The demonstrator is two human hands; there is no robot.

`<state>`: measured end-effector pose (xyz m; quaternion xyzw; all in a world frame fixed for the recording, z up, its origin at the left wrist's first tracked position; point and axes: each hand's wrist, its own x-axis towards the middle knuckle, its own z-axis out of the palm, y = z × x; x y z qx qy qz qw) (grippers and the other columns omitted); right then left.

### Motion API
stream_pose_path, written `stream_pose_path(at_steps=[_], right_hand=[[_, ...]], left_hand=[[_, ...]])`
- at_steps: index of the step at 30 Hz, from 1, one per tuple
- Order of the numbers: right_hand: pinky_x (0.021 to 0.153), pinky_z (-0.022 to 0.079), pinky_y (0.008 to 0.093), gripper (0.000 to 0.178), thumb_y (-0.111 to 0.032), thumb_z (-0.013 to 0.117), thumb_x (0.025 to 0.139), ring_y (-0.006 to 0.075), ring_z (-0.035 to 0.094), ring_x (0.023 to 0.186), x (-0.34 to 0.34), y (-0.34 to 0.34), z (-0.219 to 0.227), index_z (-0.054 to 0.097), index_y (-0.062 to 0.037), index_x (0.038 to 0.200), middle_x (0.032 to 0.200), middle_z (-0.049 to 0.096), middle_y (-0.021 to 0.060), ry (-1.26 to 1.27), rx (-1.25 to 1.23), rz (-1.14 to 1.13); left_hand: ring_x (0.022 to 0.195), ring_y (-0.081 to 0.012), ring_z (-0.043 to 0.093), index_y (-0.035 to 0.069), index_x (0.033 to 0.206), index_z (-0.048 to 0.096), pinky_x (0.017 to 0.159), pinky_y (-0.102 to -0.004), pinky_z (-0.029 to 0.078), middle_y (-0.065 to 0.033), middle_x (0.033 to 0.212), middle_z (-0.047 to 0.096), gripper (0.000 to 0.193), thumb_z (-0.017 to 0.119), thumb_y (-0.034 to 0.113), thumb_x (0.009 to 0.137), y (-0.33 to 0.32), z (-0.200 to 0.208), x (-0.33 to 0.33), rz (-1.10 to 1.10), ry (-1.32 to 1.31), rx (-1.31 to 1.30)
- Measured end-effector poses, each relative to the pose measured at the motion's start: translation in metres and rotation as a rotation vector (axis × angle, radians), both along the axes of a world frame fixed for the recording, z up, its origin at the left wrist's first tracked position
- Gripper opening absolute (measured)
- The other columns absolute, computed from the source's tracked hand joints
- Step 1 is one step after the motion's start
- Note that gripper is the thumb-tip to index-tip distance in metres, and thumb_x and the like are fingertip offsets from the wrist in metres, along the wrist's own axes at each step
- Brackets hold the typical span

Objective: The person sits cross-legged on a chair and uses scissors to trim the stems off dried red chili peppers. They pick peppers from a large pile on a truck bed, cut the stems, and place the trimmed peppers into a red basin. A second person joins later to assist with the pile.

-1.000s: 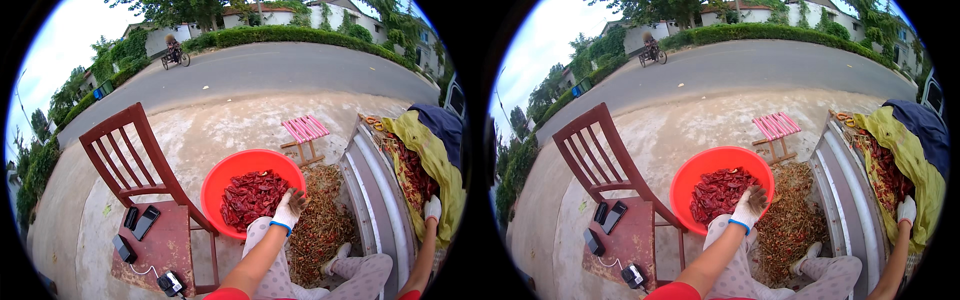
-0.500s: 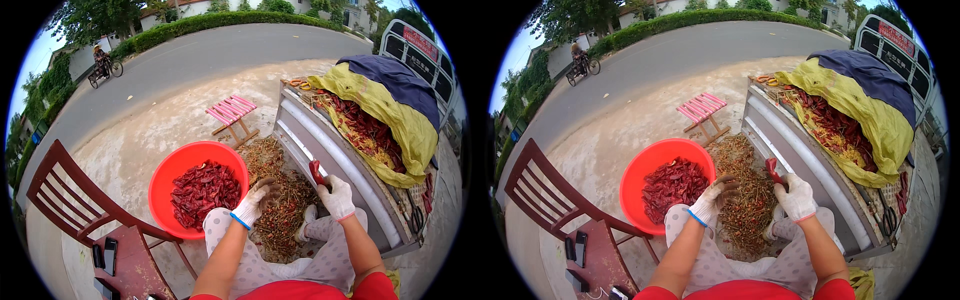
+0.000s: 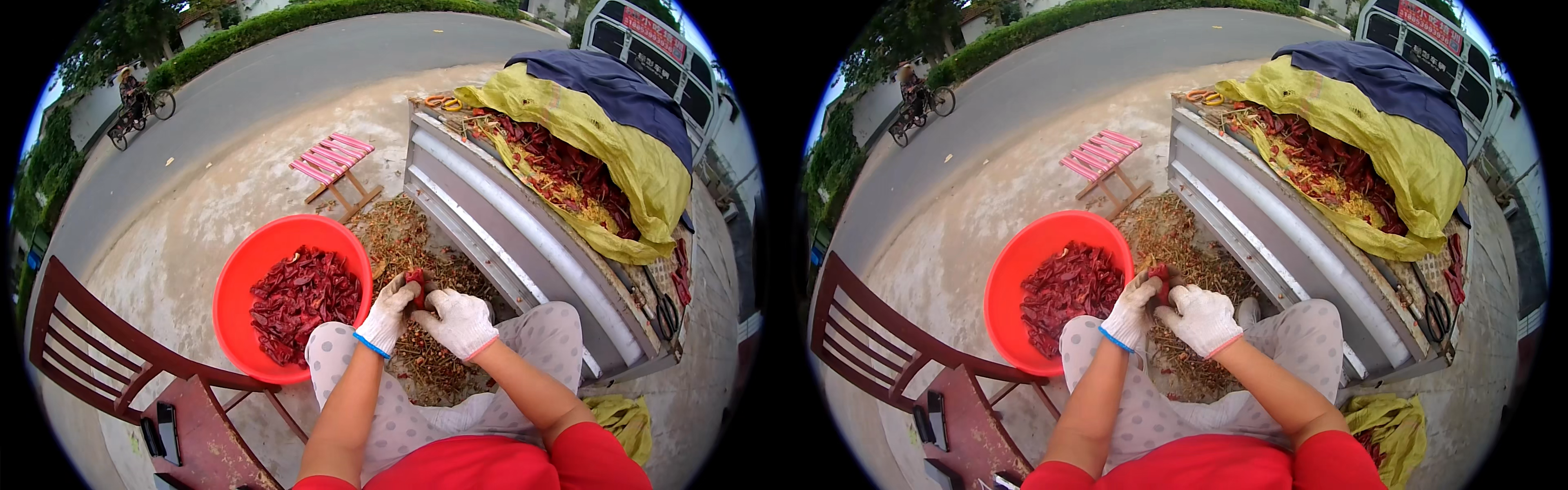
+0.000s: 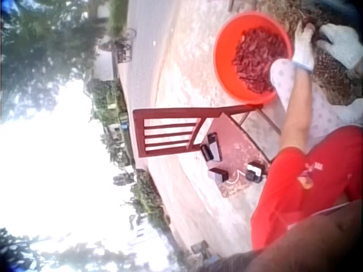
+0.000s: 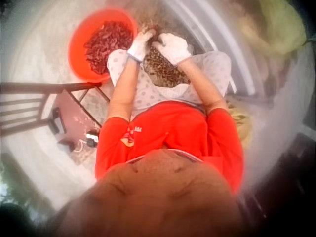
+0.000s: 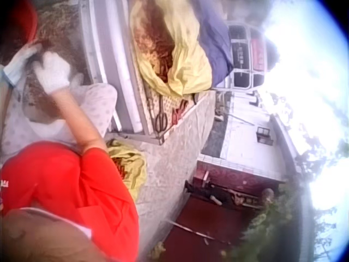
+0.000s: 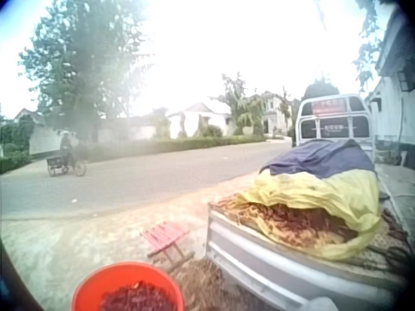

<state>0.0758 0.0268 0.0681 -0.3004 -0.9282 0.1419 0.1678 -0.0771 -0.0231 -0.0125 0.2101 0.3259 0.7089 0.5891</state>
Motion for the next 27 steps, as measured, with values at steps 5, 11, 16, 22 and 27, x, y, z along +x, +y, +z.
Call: stream_pose_path(at_steps=[5,11,16,22,27], right_hand=[[0.075,0.053,0.0422,0.017,-0.027,0.065,0.087,0.0296,0.065,0.091,0.006,0.032,0.020,0.071,-0.0136,0.096,0.100,0.067,0.0077,0.303,-0.063,0.031],[0.079,0.053,0.0429,0.021,-0.032,0.062,0.087,0.0288,0.062,0.097,-0.008,0.054,0.002,0.072,-0.0173,0.097,0.102,0.066,0.0074,0.177,-0.051,0.251],[0.075,0.054,0.0416,0.018,-0.029,0.060,0.086,0.0278,0.064,0.089,-0.010,0.048,0.012,0.071,-0.0156,0.093,0.091,0.064,0.0065,0.182,-0.018,0.235],[0.071,0.055,0.0394,0.014,-0.025,0.062,0.085,0.0253,0.065,0.085,-0.006,0.050,0.013,0.070,-0.0157,0.092,0.090,0.064,0.0045,0.165,0.167,0.274],[0.068,0.055,0.0383,0.014,-0.023,0.066,0.083,0.0265,0.066,0.079,-0.004,0.046,0.021,0.070,-0.0151,0.094,0.088,0.065,0.0062,0.219,0.181,0.275]], left_hand=[[0.079,-0.0152,0.065,0.002,0.117,0.060,0.063,-0.0267,0.052,-0.0060,0.095,0.067,0.031,0.061,0.012,0.087,-0.003,0.012,-0.002,-0.029,0.276,-0.071],[0.083,-0.0082,0.058,0.000,0.121,0.061,0.076,-0.0239,0.047,-0.0001,0.096,0.064,0.036,0.062,0.003,0.084,-0.003,0.016,0.005,-0.002,0.382,-0.104],[0.079,-0.0078,0.057,0.002,0.121,0.060,0.070,-0.0232,0.046,0.0007,0.091,0.064,0.039,0.064,0.003,0.083,-0.004,0.022,0.010,0.000,0.391,-0.100],[0.073,-0.0073,0.058,0.005,0.112,0.061,0.063,-0.0217,0.045,0.0014,0.086,0.063,0.029,0.066,0.007,0.084,-0.003,0.024,0.009,-0.021,0.418,-0.148],[0.061,-0.0067,0.055,0.005,0.103,0.063,0.052,-0.0218,0.040,0.0015,0.077,0.062,0.020,0.067,0.010,0.084,-0.004,0.031,0.011,-0.014,0.421,-0.165]])
